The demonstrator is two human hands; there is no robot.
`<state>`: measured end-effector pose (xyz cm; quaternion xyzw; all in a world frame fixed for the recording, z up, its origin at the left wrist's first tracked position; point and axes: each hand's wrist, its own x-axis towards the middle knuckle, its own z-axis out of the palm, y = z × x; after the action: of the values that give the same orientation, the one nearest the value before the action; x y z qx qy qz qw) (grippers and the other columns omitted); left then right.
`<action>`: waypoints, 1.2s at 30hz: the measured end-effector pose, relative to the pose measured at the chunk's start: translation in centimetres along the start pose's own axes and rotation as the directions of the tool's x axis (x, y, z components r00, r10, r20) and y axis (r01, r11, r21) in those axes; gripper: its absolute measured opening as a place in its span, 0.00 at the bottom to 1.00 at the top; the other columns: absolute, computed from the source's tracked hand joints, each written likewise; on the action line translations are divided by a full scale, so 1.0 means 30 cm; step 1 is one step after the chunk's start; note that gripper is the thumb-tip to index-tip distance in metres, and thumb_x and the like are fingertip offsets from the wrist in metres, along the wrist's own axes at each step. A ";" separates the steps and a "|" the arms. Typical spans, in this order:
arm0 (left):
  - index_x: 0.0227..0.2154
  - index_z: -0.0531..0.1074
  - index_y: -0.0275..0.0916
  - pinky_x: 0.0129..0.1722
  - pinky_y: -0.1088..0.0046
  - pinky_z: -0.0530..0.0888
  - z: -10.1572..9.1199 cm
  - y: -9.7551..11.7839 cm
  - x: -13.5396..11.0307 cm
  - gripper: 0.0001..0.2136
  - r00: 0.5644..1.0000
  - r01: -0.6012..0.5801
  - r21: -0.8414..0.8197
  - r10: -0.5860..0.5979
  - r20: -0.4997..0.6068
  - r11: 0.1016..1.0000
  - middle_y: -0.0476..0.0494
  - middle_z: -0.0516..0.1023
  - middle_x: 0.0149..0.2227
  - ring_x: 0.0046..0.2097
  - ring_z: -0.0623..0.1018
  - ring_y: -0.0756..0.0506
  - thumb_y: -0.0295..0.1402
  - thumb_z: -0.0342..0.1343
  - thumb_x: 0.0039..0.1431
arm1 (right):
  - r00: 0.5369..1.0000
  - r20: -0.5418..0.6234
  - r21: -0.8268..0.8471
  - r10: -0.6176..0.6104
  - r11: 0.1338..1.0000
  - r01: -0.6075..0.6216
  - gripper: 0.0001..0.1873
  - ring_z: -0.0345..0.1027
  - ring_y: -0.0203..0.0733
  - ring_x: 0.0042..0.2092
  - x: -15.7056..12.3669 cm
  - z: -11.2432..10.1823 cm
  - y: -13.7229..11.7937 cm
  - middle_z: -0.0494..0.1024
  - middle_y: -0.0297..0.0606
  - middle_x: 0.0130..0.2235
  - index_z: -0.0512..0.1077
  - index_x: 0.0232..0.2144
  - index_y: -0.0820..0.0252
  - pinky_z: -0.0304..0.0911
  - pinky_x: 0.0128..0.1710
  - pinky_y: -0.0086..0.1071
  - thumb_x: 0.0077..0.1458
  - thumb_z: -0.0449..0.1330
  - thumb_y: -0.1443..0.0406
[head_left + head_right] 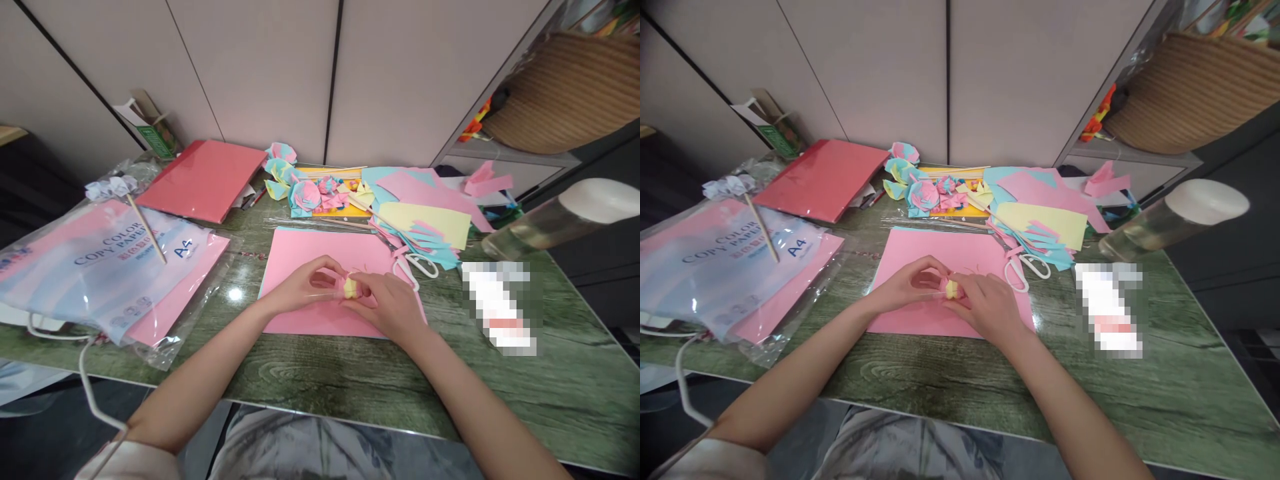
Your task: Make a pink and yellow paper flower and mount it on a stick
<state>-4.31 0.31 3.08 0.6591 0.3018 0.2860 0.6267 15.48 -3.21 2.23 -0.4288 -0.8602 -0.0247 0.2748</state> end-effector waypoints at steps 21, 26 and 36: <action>0.36 0.68 0.38 0.41 0.69 0.68 -0.012 -0.049 0.015 0.11 0.988 0.054 -0.214 -0.083 -0.128 0.975 0.43 0.70 0.40 0.42 0.71 0.47 0.33 0.57 0.48 | 0.992 0.038 0.209 0.119 0.970 -0.125 0.15 0.64 0.36 0.28 0.006 -0.041 0.001 0.73 0.36 0.33 0.64 0.43 0.59 0.58 0.33 0.31 0.52 0.54 0.61; 0.38 0.68 0.40 0.41 0.69 0.68 -0.040 -0.055 0.014 0.13 0.990 0.067 -0.356 -0.108 -0.095 0.932 0.44 0.70 0.41 0.42 0.71 0.47 0.31 0.58 0.47 | 0.971 0.026 0.113 0.236 0.965 -0.238 0.12 0.65 0.39 0.36 0.005 -0.052 0.022 0.72 0.37 0.36 0.66 0.42 0.57 0.57 0.35 0.31 0.58 0.46 0.64; 0.38 0.69 0.41 0.41 0.70 0.68 -0.042 -0.053 0.009 0.13 0.996 0.046 -0.483 -0.077 -0.044 0.875 0.44 0.69 0.44 0.44 0.69 0.47 0.28 0.58 0.46 | 0.967 0.125 0.211 0.220 0.947 -0.243 0.12 0.64 0.36 0.32 0.009 -0.041 0.005 0.72 0.36 0.34 0.65 0.43 0.56 0.57 0.33 0.30 0.56 0.51 0.62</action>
<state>-5.15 1.38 1.55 0.4637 0.2612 0.3522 0.7699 16.03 -3.27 3.38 -0.4937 -0.8137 0.1266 0.2794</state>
